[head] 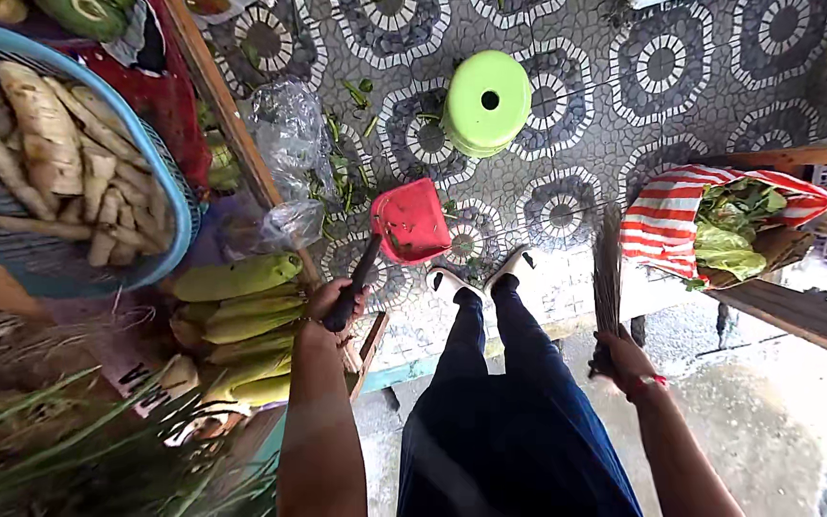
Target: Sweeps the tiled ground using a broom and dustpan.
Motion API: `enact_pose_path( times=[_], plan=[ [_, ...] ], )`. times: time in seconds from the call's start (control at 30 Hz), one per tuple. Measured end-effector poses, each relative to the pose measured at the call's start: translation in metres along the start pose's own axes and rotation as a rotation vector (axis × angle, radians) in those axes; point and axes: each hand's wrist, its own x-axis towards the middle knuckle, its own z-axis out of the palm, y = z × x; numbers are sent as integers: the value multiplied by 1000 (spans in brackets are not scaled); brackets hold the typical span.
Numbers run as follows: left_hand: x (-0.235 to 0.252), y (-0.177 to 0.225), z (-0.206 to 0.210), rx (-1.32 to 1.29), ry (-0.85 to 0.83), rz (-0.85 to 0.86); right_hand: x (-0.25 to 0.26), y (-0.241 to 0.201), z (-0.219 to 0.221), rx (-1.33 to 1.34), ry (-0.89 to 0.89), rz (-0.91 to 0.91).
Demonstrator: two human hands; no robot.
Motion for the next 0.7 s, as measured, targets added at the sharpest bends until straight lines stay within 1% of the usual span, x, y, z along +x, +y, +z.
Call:
enact_pose_path(
  times=[0.03, 0.07, 0.1, 0.17, 0.23, 0.27, 0.3, 0.37, 0.47, 0.53, 0.6, 0.63, 0.7],
  plan=[
    [0, 5, 2, 54, 60, 10, 8, 4, 20, 29, -8, 4],
    [1, 8, 3, 100, 103, 19, 9, 8, 43, -8, -57, -4],
    [4, 9, 5, 138, 127, 21, 4, 13, 69, -102, -149, -6],
    [7, 12, 8, 147, 178, 44, -22, 19, 128, -301, -381, 13],
    [7, 17, 12, 105, 210, 41, -62, 11, 179, -353, -533, 67],
    [6, 20, 13, 93, 218, 31, -80, 6, 193, -347, -587, 94],
    [6, 24, 11, 88, 204, 20, -96, 1, 198, -337, -620, 106],
    [10, 30, 2, 98, 146, 2, -119, -2, 182, -299, -611, 66],
    [16, 30, -7, 95, 147, 13, -130, 12, 135, -186, -480, -46],
    [16, 29, -8, 78, 154, 24, -122, 17, 124, -169, -390, -45],
    [18, 28, -11, 78, 146, 35, -105, 5, 141, -242, -359, 1],
    [20, 27, -12, 82, 141, 42, -95, -6, 154, -308, -398, 27],
    [18, 27, -10, 68, 143, 50, -81, -29, 178, -462, -545, 55]
  ],
)
